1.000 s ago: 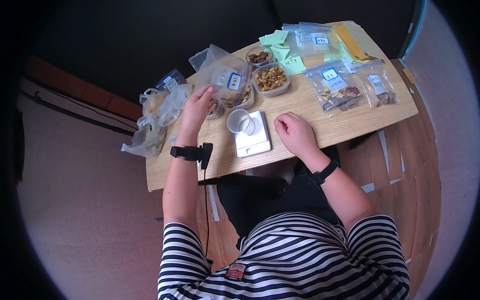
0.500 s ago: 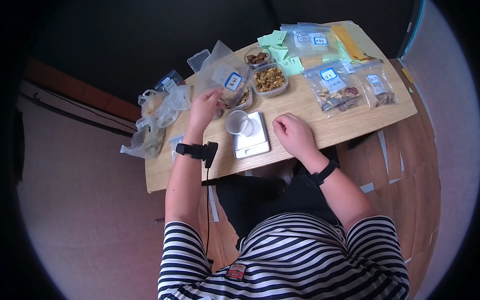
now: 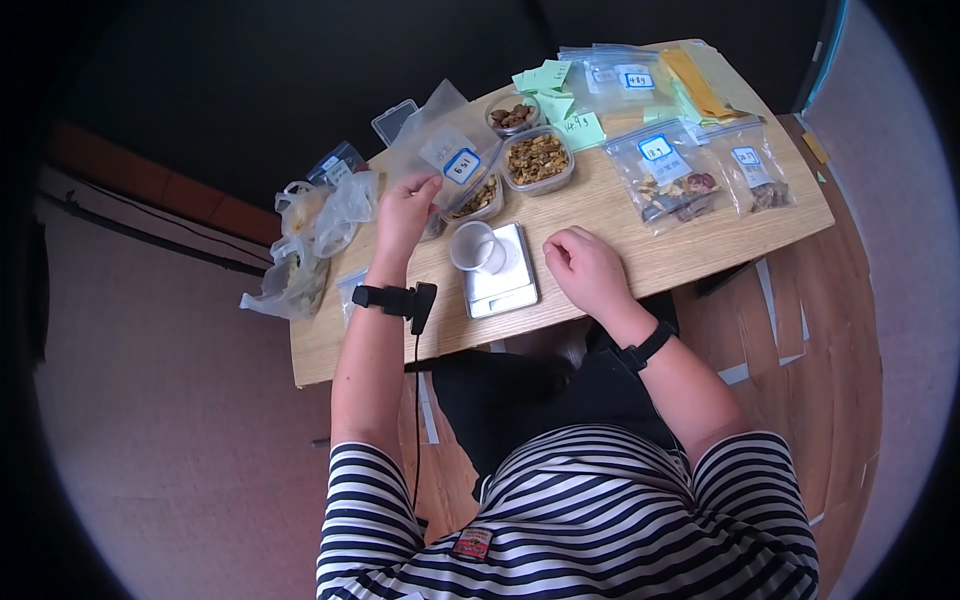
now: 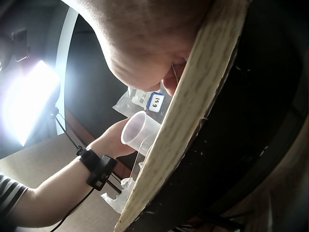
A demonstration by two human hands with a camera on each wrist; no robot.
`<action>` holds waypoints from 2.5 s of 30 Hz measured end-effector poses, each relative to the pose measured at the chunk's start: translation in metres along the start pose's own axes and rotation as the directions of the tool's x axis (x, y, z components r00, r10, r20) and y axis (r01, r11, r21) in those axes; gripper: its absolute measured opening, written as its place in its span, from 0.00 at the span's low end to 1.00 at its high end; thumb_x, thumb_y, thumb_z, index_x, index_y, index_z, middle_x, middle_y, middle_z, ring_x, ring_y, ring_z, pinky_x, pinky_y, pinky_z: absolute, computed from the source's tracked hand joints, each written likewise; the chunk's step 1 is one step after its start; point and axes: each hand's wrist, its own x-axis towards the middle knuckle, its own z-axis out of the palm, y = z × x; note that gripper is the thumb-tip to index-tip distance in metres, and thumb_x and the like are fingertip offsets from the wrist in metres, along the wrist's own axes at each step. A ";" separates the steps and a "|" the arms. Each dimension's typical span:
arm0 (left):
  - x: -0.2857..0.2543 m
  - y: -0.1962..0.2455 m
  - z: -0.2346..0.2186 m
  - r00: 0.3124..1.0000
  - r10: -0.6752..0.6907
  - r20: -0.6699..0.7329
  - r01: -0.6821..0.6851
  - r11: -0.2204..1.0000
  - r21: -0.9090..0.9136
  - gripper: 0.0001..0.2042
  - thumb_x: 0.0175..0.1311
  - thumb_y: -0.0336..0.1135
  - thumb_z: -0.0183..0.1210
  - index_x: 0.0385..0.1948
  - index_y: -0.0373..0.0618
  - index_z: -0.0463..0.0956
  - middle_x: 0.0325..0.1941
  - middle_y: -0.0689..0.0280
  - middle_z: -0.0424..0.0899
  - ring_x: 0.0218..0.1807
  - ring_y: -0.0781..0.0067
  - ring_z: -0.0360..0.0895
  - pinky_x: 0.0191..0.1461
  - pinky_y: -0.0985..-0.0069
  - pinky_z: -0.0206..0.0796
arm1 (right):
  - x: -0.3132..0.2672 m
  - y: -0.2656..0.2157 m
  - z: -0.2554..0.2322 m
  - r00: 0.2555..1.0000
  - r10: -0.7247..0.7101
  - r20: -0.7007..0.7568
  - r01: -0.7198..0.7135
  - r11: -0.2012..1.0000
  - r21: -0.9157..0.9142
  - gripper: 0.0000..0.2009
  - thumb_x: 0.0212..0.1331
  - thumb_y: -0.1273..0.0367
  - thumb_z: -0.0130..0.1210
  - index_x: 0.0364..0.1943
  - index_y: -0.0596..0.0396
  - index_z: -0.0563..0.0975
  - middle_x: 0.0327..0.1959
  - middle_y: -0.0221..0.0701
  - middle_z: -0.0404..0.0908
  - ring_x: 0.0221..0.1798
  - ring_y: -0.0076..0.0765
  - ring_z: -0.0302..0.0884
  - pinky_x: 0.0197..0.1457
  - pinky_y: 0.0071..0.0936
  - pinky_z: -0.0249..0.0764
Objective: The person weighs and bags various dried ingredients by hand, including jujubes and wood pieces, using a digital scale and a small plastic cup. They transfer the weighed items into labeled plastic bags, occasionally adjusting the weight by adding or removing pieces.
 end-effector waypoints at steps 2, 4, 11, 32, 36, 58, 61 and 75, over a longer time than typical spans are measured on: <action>0.001 -0.001 -0.001 1.000 -0.018 0.014 0.018 1.000 -0.025 0.13 0.65 0.42 0.65 0.39 0.41 0.86 0.21 0.67 0.82 0.23 0.79 0.76 0.27 0.75 0.66 | 0.000 0.000 0.001 1.000 -0.002 0.001 0.002 1.000 0.000 0.08 0.65 0.67 0.57 0.35 0.58 0.81 0.33 0.37 0.81 0.33 0.44 0.80 0.38 0.36 0.76; 0.000 0.002 -0.003 0.999 -0.036 0.019 0.036 0.999 0.021 0.13 0.65 0.42 0.65 0.39 0.41 0.86 0.21 0.67 0.82 0.23 0.80 0.76 0.27 0.76 0.66 | 0.000 0.000 0.001 1.000 0.015 0.010 -0.015 1.000 0.002 0.08 0.65 0.67 0.57 0.35 0.58 0.81 0.33 0.37 0.81 0.34 0.43 0.80 0.38 0.36 0.76; 0.001 0.001 -0.002 0.999 -0.031 0.015 0.032 0.999 -0.041 0.11 0.68 0.41 0.64 0.41 0.43 0.84 0.25 0.68 0.83 0.23 0.81 0.76 0.27 0.79 0.66 | 0.000 -0.001 0.000 1.000 0.006 0.000 -0.006 1.000 -0.009 0.08 0.65 0.67 0.57 0.35 0.58 0.81 0.33 0.37 0.81 0.34 0.44 0.80 0.39 0.37 0.76; -0.004 0.000 -0.008 0.992 -0.082 0.098 0.116 0.904 -0.412 0.15 0.76 0.41 0.55 0.53 0.39 0.78 0.46 0.62 0.86 0.42 0.74 0.83 0.43 0.80 0.73 | 0.000 0.000 0.001 1.000 -0.006 0.001 0.006 1.000 -0.024 0.08 0.65 0.67 0.57 0.35 0.58 0.81 0.33 0.38 0.81 0.36 0.47 0.80 0.39 0.39 0.76; -0.012 0.001 -0.013 0.985 -0.124 0.120 0.167 0.852 -0.496 0.17 0.77 0.39 0.53 0.59 0.37 0.73 0.49 0.59 0.85 0.44 0.71 0.83 0.47 0.78 0.74 | 0.000 -0.001 0.001 1.000 0.005 0.005 -0.005 1.000 -0.022 0.08 0.65 0.67 0.57 0.35 0.58 0.81 0.33 0.38 0.81 0.36 0.46 0.80 0.39 0.38 0.76; -0.236 -0.040 0.017 0.937 -0.037 0.347 0.348 0.036 -0.937 0.14 0.79 0.43 0.49 0.55 0.46 0.74 0.52 0.57 0.85 0.50 0.60 0.85 0.53 0.69 0.80 | -0.070 -0.066 0.009 0.907 0.081 0.414 -0.280 0.849 0.448 0.10 0.67 0.68 0.61 0.45 0.62 0.81 0.34 0.25 0.79 0.35 0.19 0.74 0.41 0.19 0.72; -0.251 -0.045 0.018 0.923 -0.023 0.384 0.384 0.073 -0.920 0.17 0.78 0.45 0.52 0.57 0.44 0.73 0.53 0.55 0.84 0.53 0.60 0.84 0.55 0.69 0.79 | -0.081 -0.054 0.022 0.897 0.051 0.440 -0.286 0.826 0.486 0.10 0.70 0.69 0.58 0.46 0.62 0.81 0.36 0.27 0.82 0.36 0.19 0.77 0.42 0.20 0.74; -0.261 -0.078 -0.025 0.949 -0.150 -0.278 -0.082 0.732 -0.676 0.33 0.64 0.41 0.69 0.68 0.43 0.65 0.59 0.58 0.79 0.60 0.67 0.77 0.64 0.70 0.69 | -0.069 -0.084 -0.031 0.837 -0.221 0.500 0.207 0.975 0.084 0.06 0.61 0.72 0.62 0.35 0.61 0.83 0.27 0.36 0.78 0.29 0.37 0.77 0.34 0.28 0.71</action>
